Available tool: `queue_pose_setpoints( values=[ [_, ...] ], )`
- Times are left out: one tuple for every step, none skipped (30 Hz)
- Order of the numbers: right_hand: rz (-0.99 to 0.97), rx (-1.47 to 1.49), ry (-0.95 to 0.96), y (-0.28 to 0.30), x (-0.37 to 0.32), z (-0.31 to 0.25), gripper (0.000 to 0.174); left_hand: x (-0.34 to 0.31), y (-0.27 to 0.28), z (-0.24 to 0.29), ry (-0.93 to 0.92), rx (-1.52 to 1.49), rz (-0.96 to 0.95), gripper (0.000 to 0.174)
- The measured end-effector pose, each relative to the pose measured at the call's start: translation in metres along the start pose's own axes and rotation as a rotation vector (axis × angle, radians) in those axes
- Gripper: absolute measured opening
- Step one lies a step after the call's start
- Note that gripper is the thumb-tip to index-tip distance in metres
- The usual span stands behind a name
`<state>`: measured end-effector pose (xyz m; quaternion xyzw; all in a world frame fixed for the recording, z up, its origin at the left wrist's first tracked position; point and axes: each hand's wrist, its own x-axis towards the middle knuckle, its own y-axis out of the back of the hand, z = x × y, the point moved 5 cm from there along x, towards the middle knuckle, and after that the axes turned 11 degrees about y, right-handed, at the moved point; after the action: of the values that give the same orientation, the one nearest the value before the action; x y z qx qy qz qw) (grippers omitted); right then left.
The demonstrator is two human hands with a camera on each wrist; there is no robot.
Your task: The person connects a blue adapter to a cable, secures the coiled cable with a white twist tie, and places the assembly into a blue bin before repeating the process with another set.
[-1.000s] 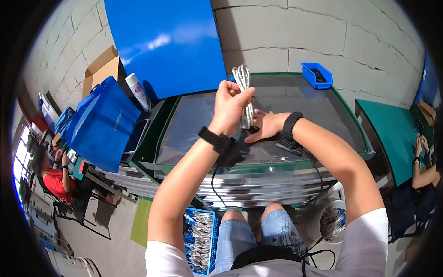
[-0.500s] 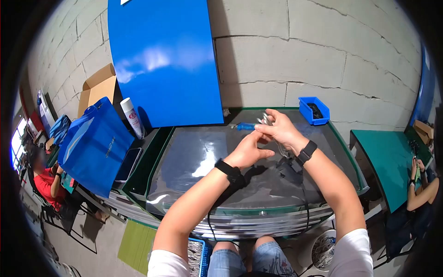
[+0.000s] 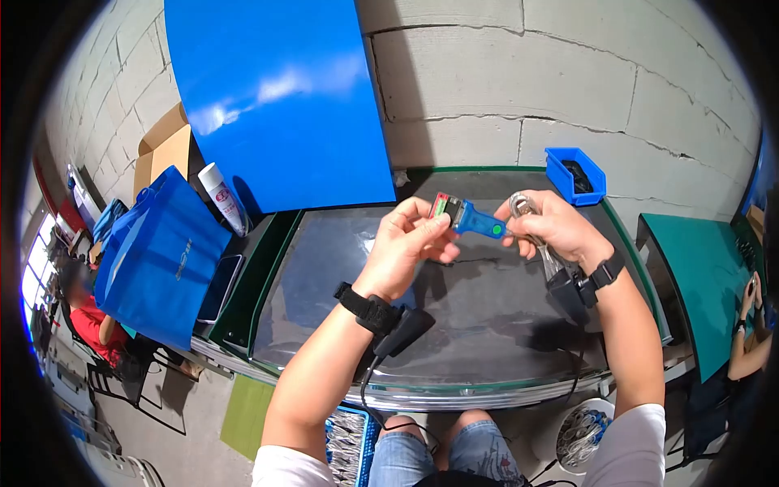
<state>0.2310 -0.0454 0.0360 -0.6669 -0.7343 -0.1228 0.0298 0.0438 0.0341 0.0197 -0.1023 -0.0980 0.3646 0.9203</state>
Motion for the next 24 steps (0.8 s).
queue_pose_setpoints(
  values=[
    [0.056, -0.077, 0.045, -0.002, -0.003, 0.0, 0.033, -0.002, -0.001, -0.003, 0.08, 0.023, -0.001, 0.015],
    [0.113, -0.156, 0.088, -0.004, -0.007, -0.001, 0.036, -0.004, -0.003, -0.006, 0.16, 0.044, -0.003, 0.011],
    [0.136, -0.165, 0.181, -0.005, -0.006, 0.003, 0.044, -0.004, -0.006, -0.008, 0.177, 0.037, 0.029, 0.012],
    [0.138, -0.164, 0.179, -0.01, -0.006, 0.007, 0.044, -0.004, -0.005, -0.01, 0.178, 0.036, 0.028, 0.012],
    [0.144, -0.372, 0.413, -0.017, -0.006, -0.002, 0.046, -0.003, -0.004, -0.014, 0.223, -0.006, 0.002, 0.012],
    [0.148, -0.579, 0.647, -0.028, -0.01, -0.011, 0.047, -0.002, -0.004, -0.017, 0.268, -0.047, -0.023, 0.012],
    [0.12, -0.63, 0.677, -0.035, -0.012, -0.009, 0.05, -0.002, -0.005, -0.017, 0.267, -0.043, -0.022, 0.012],
    [0.084, -0.753, 0.636, -0.04, -0.012, -0.004, 0.047, -0.002, -0.005, -0.018, 0.264, -0.012, -0.027, 0.012],
    [0.079, -0.816, 0.591, -0.041, -0.013, -0.001, 0.044, -0.003, -0.006, -0.019, 0.265, 0.017, -0.034, 0.013],
    [0.074, -0.879, 0.544, -0.042, -0.014, 0.003, 0.041, -0.004, -0.007, -0.019, 0.271, 0.02, -0.034, 0.013],
    [0.074, -0.875, 0.543, -0.04, -0.014, 0.005, 0.041, -0.004, -0.01, -0.017, 0.268, -0.004, -0.056, 0.014],
    [0.08, -0.797, 0.599, -0.038, -0.014, 0.004, 0.039, -0.004, -0.011, -0.016, 0.264, -0.03, -0.077, 0.016],
    [0.088, -0.719, 0.656, -0.037, -0.015, 0.003, 0.037, -0.005, -0.011, -0.017, 0.265, -0.029, -0.075, 0.016],
    [0.089, -0.717, 0.657, -0.037, -0.016, 0.002, 0.037, -0.005, -0.012, -0.015, 0.226, -0.049, -0.096, 0.019],
    [0.103, -0.716, 0.652, -0.037, -0.018, -0.002, 0.037, -0.006, -0.013, -0.013, 0.186, -0.069, -0.117, 0.024],
    [0.117, -0.716, 0.649, -0.037, -0.02, -0.006, 0.037, -0.007, -0.013, -0.012, 0.186, -0.066, -0.116, 0.024],
    [0.118, -0.715, 0.653, -0.038, -0.021, -0.008, 0.037, -0.008, -0.014, -0.01, 0.166, -0.054, -0.146, 0.028],
    [0.125, -0.728, 0.675, -0.039, -0.023, -0.01, 0.038, -0.01, -0.016, -0.008, 0.145, -0.043, -0.177, 0.033],
    [0.133, -0.743, 0.698, -0.04, -0.024, -0.012, 0.04, -0.012, -0.018, -0.007, 0.137, -0.069, -0.195, 0.038],
    [0.133, -0.744, 0.702, -0.04, -0.024, -0.011, 0.04, -0.011, -0.017, -0.009, 0.142, -0.084, -0.291, 0.038],
    [0.136, -0.732, 0.762, -0.041, -0.024, -0.011, 0.041, -0.012, -0.017, -0.008, 0.125, -0.097, -0.327, 0.037],
    [0.139, -0.719, 0.82, -0.042, -0.025, -0.011, 0.042, -0.014, -0.018, -0.008, 0.11, -0.111, -0.362, 0.037],
    [0.139, -0.717, 0.821, -0.042, -0.024, -0.011, 0.042, -0.015, -0.019, -0.008, 0.111, -0.109, -0.36, 0.037],
    [0.119, -0.693, 0.86, -0.043, -0.025, -0.012, 0.044, -0.017, -0.022, -0.007, 0.101, -0.105, -0.393, 0.036]
  ],
)
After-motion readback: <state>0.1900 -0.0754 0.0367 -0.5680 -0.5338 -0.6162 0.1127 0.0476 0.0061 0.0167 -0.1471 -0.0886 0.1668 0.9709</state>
